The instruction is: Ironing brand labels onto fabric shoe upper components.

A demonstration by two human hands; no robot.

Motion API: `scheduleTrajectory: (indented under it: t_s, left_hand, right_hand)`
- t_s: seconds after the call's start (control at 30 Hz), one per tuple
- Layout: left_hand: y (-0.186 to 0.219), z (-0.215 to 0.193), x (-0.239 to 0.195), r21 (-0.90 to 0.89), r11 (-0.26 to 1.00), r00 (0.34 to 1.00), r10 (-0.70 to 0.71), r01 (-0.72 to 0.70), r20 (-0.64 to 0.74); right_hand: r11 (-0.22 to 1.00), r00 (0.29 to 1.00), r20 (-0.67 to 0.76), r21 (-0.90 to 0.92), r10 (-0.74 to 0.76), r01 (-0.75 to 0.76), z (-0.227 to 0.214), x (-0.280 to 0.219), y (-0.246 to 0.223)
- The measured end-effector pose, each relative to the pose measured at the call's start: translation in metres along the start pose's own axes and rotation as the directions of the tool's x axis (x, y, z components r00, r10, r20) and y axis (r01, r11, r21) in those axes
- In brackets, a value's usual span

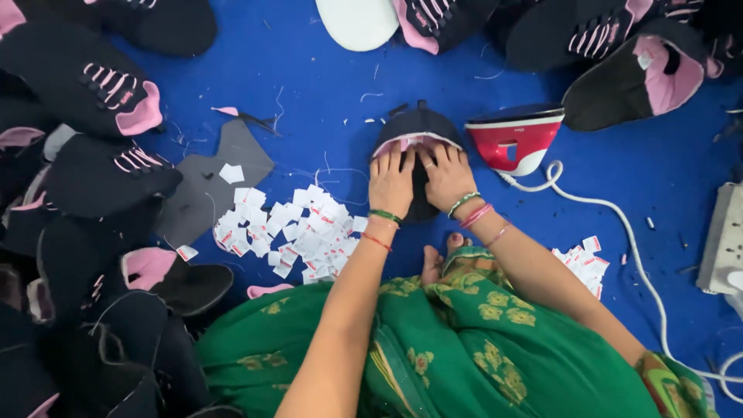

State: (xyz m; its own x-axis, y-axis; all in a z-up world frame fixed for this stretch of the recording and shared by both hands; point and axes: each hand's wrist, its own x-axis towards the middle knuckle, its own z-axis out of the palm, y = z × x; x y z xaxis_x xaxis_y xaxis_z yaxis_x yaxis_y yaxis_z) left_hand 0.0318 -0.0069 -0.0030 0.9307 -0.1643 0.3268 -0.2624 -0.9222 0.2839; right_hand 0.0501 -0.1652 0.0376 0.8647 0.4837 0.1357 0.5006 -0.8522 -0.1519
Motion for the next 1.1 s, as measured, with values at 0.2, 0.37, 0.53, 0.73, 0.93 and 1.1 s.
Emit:
scheduleTrajectory:
  t_s: [0.2, 0.37, 0.53, 0.73, 0.93, 1.1]
  left_hand:
    - [0.006, -0.006, 0.003, 0.064, 0.998, 0.999, -0.028, 0.026, 0.031]
    - [0.009, -0.005, -0.002, 0.077, 0.997, 1.000, -0.029, 0.028, 0.008]
    - [0.009, -0.007, -0.004, 0.086, 0.996, 1.000, -0.005, 0.005, 0.000]
    - [0.011, 0.003, -0.008, 0.103, 0.994, 0.999, -0.044, 0.043, 0.012]
    - [0.012, 0.001, -0.007, 0.132, 0.990, 0.999, -0.049, 0.049, -0.008]
    - [0.013, 0.002, -0.009, 0.159, 0.987, 1.000, -0.029, 0.028, 0.002]
  right_hand:
    - [1.000, 1.000, 0.021, -0.019, 0.006, -0.006, -0.001, 0.000, -0.003]
    - [1.000, 1.000, 0.005, -0.020, 0.021, -0.021, 0.007, -0.002, -0.001]
    - [1.000, 1.000, -0.025, -0.001, 0.017, -0.017, 0.005, 0.002, -0.001]
    - [0.988, 0.995, -0.102, 0.154, -0.016, 0.032, -0.015, -0.020, 0.002]
    - [0.764, 0.829, -0.306, 0.612, 0.467, -0.205, -0.011, -0.119, 0.014]
    - [0.643, 0.659, -0.380, 0.737, 0.649, -0.209, -0.045, -0.110, 0.032]
